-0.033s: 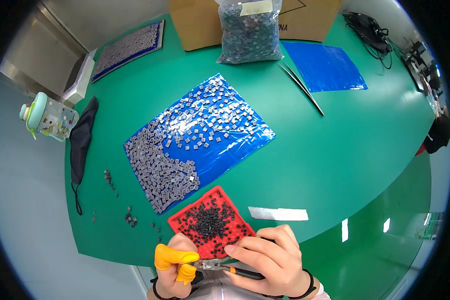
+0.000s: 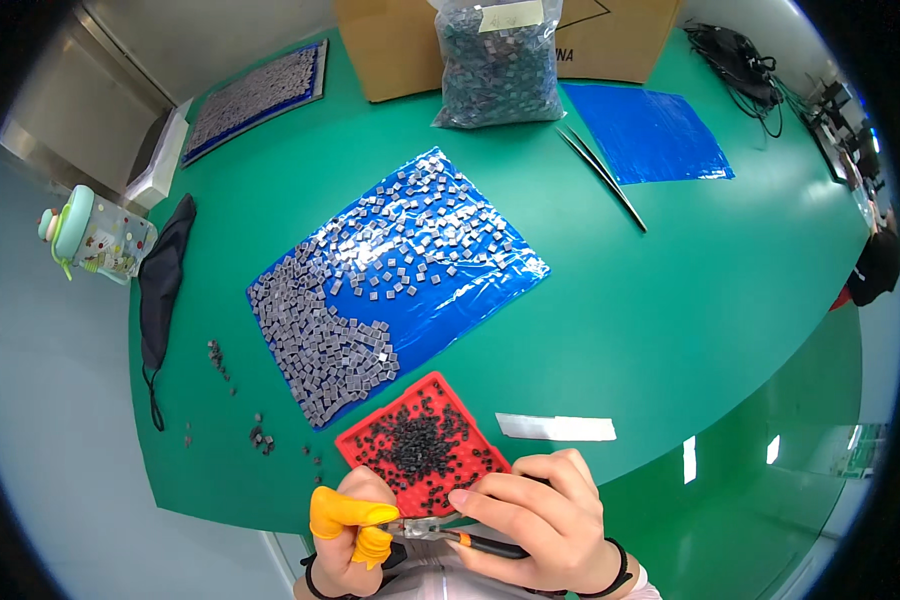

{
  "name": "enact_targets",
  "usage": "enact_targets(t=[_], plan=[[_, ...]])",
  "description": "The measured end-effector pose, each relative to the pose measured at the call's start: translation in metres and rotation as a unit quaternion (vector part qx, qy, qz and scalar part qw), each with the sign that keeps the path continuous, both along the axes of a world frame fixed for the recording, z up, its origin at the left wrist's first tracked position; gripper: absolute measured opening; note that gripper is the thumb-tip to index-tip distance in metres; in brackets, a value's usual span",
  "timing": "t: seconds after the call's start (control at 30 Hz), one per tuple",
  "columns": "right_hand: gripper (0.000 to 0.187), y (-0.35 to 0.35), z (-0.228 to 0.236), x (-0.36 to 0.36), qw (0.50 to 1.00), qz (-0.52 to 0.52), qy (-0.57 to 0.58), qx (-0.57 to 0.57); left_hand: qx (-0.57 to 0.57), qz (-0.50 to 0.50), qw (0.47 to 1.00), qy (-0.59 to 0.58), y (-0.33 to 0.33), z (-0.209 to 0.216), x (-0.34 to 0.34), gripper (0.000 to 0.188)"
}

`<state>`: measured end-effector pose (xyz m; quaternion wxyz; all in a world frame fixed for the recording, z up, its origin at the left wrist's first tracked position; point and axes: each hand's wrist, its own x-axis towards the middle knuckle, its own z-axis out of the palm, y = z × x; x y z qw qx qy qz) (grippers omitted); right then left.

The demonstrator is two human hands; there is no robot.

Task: The person picks small black components from a red tray and places them onto a blue sheet on the table. They use pliers to manipulate the components, occasionally picking them up and placing them back down.

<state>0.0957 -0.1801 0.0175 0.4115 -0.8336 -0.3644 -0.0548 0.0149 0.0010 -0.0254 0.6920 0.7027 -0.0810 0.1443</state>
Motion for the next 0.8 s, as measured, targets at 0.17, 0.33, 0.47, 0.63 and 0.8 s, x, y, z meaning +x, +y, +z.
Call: enact_targets(t=[0.17, 0.33, 0.47, 0.63, 0.8], plan=[[0.044, 0.000, -0.002, 0.002, 1.000, 0.005, -0.030, -0.006, 0.035, 0.020, 0.997, 0.064, -0.002, 0.003, -0.003, 0.025], [0.044, -0.002, -0.002, 0.002, 0.999, -0.005, -0.038, -0.010, 0.062, -0.020, 0.992, 0.106, 0.005, 0.006, -0.002, 0.024], [0.044, -0.002, -0.001, 0.003, 1.000, -0.021, -0.014, 0.004, -0.095, 0.067, 0.985, 0.124, -0.007, 0.024, 0.005, 0.018], [0.044, -0.002, 0.001, 0.005, 1.000, -0.020, 0.016, 0.016, -0.070, 0.080, 0.990, 0.089, -0.004, 0.024, 0.004, 0.018], [0.045, -0.003, 0.002, 0.003, 0.999, 0.013, 0.040, 0.013, 0.012, 0.067, 0.998, 0.011, 0.006, 0.022, 0.007, 0.031]])
